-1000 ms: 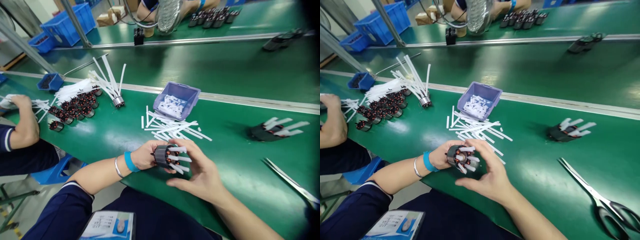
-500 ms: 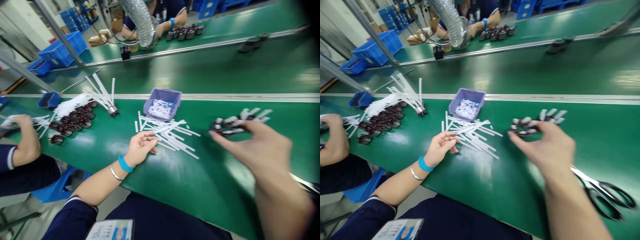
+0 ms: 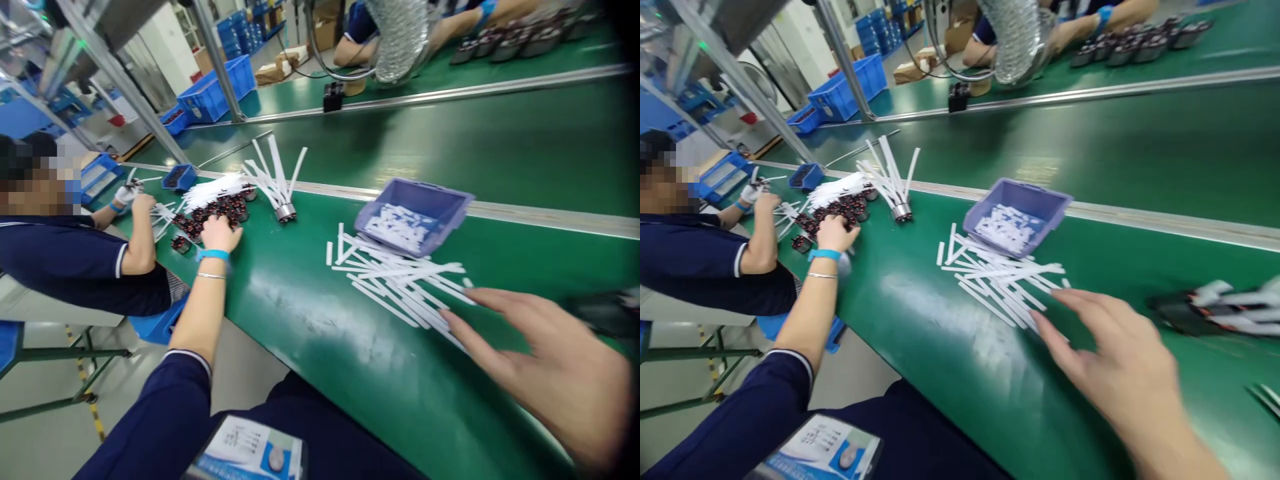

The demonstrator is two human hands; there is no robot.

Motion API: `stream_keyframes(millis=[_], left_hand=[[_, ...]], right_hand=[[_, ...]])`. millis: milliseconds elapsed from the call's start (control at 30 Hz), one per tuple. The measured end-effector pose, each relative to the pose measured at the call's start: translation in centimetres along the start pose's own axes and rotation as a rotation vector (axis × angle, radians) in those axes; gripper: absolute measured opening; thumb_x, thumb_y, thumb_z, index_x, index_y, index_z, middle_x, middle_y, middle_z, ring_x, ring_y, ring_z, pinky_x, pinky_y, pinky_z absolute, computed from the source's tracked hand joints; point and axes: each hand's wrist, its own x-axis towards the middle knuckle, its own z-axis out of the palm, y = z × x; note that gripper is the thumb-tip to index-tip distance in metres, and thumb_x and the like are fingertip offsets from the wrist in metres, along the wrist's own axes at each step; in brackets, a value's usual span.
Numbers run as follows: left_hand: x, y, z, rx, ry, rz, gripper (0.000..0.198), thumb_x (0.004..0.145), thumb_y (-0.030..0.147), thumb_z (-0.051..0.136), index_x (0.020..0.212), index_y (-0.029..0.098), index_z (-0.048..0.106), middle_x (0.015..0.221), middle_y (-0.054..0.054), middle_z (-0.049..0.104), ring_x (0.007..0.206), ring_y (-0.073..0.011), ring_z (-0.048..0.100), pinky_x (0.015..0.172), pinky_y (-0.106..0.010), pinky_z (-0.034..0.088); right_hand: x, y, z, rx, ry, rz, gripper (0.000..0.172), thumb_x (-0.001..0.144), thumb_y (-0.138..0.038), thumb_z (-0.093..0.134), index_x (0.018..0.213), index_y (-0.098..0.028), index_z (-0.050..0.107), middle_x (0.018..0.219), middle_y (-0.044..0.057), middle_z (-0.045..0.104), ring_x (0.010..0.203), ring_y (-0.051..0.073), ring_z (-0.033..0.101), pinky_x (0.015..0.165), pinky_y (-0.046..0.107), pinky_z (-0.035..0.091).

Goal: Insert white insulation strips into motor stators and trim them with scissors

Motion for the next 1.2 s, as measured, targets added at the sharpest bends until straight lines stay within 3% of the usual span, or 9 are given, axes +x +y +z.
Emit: stream_keyframes(millis=[100,200,367,500,633,733,833,967,1200], left_hand=[[0.4,-1.8,0.5,-0.005,-0.039,0.085,0.020,0.078,0.020,0.065,0.096,0.009,0.065,0.133,-0.020,0.054,0.124,-0.0413,0.046,0.100,-0.059,0.037],[-1.6,-2.1,0.5,-0.057,-0.046,0.261,0.010,0.079,0.023,0.064,0.080,0.013,0.062,0.134,-0.016,0.055,0.133,-0.0439,0.036,0.106,-0.065,0.024],[-6.6,1.1,-0.3,-0.488,-0.306,0.498,0.022,0.079,0.036,0.065,0.072,0.017,0.056,0.102,-0.010,0.067,0.100,-0.0240,0.059,0.093,-0.041,0.045],[-10.2,7.0,-0.9,-1.250,-0.734,0.230,0.046,0.073,0.060,0.068,0.071,0.018,0.050,0.065,0.001,0.058,0.059,-0.0118,0.055,0.059,-0.027,0.049],[-11.9,12.4,-1.2,-1.588,-1.126,-0.048,0.058,0.064,0.067,0.071,0.089,0.018,0.055,0.057,0.005,0.055,0.042,-0.0079,0.047,0.036,-0.019,0.034],[-12.4,14.0,-0.6,-1.644,-1.244,-0.105,0.057,0.071,0.060,0.070,0.104,0.015,0.059,0.056,0.007,0.053,0.035,-0.0036,0.038,0.032,-0.016,0.030],[-12.8,14.0,0.6,-1.612,-1.280,-0.134,0.051,0.075,0.059,0.065,0.094,0.013,0.061,0.053,0.005,0.053,0.034,-0.0037,0.038,0.035,-0.020,0.041],[-13.7,13.7,1.7,-1.518,-1.324,-0.079,0.052,0.067,0.061,0.073,0.084,0.013,0.060,0.059,0.003,0.057,0.040,-0.0073,0.049,0.041,-0.026,0.051],[-14.5,13.6,1.6,-1.467,-1.425,0.052,0.052,0.062,0.050,0.082,0.096,0.014,0.065,0.077,-0.003,0.066,0.064,-0.0149,0.065,0.058,-0.030,0.059]], right_hand=[[0.2,-0.1,-0.7,-0.088,-0.011,-0.065,0.019,0.091,-0.037,0.058,0.096,-0.019,0.064,0.091,0.008,0.072,0.082,0.024,0.070,0.068,0.035,0.056],[0.9,0.4,-0.7,-0.060,-0.113,-0.007,0.016,0.093,-0.033,0.052,0.095,-0.021,0.063,0.091,0.008,0.070,0.084,0.025,0.069,0.069,0.036,0.054],[1.7,-0.6,-0.1,0.035,-0.364,-0.043,0.014,0.090,-0.023,0.050,0.088,-0.021,0.064,0.091,0.007,0.069,0.081,0.022,0.066,0.068,0.035,0.052],[2.4,-3.1,1.6,-0.011,-0.507,-0.090,0.011,0.087,-0.022,0.056,0.082,-0.018,0.066,0.090,0.009,0.067,0.079,0.022,0.063,0.065,0.033,0.049],[2.6,-4.6,3.6,-0.011,-0.537,-0.059,0.011,0.080,-0.018,0.063,0.069,-0.017,0.065,0.086,0.011,0.066,0.071,0.022,0.061,0.060,0.034,0.046],[2.1,-4.4,3.1,0.013,-0.491,-0.038,0.012,0.075,-0.014,0.063,0.064,-0.018,0.062,0.086,0.009,0.067,0.078,0.024,0.063,0.065,0.035,0.049],[1.1,-3.9,0.7,0.244,-0.374,0.101,0.013,0.078,-0.019,0.062,0.066,-0.021,0.060,0.084,0.006,0.069,0.076,0.020,0.064,0.067,0.032,0.052],[0.9,-4.1,-1.5,0.644,-0.462,0.385,0.015,0.081,-0.031,0.064,0.069,-0.022,0.062,0.066,0.001,0.066,0.056,0.014,0.060,0.055,0.026,0.051],[1.4,-4.9,-0.8,0.667,-0.435,0.385,0.014,0.082,-0.030,0.062,0.073,-0.022,0.069,0.071,0.003,0.068,0.063,0.016,0.063,0.060,0.027,0.053]])
